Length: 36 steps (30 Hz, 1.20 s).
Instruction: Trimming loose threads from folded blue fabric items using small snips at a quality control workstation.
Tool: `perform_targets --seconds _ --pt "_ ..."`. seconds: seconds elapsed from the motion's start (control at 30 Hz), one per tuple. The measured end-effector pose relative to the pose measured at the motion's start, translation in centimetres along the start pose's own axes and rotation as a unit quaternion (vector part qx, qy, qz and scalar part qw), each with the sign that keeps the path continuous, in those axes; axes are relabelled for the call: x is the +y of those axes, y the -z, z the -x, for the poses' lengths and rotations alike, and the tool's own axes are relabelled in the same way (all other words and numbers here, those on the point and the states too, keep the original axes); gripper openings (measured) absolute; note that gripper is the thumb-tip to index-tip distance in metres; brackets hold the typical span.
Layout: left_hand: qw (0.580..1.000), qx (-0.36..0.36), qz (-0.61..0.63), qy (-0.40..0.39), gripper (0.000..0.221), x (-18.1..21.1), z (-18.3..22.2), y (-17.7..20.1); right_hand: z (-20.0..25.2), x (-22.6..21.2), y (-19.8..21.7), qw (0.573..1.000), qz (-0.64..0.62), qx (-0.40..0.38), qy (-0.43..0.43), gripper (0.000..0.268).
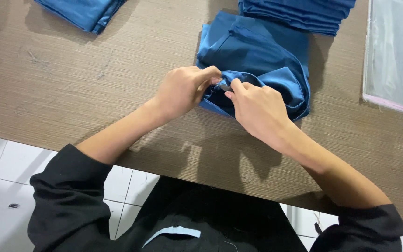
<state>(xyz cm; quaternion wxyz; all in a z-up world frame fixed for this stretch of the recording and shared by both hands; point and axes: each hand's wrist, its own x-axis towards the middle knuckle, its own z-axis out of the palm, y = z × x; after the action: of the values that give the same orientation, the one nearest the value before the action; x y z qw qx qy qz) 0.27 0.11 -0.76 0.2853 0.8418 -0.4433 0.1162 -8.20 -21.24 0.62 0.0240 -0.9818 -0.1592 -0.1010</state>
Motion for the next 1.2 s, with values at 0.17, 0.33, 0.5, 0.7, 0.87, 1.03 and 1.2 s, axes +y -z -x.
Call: perform_targets --seconds 0.17,0.33,0.5,0.7,0.87,1.03,1.2 --pt "1.0 0.007 0.004 -0.011 0.015 -0.1 -0.2 -0.1 0.1 0.2 0.1 1.0 0.019 0.001 0.011 0.026" --pt "0.999 0.019 0.041 0.002 0.016 0.0 -0.4 0.5 -0.1 0.5 0.2 0.998 0.046 0.022 0.02 0.028" --pt "0.991 0.084 0.109 0.007 0.019 -0.5 -1.2 2.9 0.6 1.0 3.1 0.999 0.028 0.013 -0.009 0.024" --pt "0.931 0.336 -0.127 0.069 0.014 -10.0 2.8 8.4 4.3 3.3 6.2 0.997 -0.052 -0.025 -0.05 0.041" --pt "0.878 0.332 -0.319 0.135 0.119 -13.7 4.0 3.3 6.2 5.7 3.7 0.995 0.065 -0.053 0.051 0.02" --pt "0.92 0.21 -0.219 -0.25 0.014 2.9 -0.3 2.9 6.1 7.2 -0.3 0.981 0.166 -0.048 0.09 0.02" --pt "0.897 0.17 -0.246 -0.326 0.011 2.7 0.3 -2.9 6.0 7.3 -1.6 0.967 0.224 0.037 0.118 0.028"
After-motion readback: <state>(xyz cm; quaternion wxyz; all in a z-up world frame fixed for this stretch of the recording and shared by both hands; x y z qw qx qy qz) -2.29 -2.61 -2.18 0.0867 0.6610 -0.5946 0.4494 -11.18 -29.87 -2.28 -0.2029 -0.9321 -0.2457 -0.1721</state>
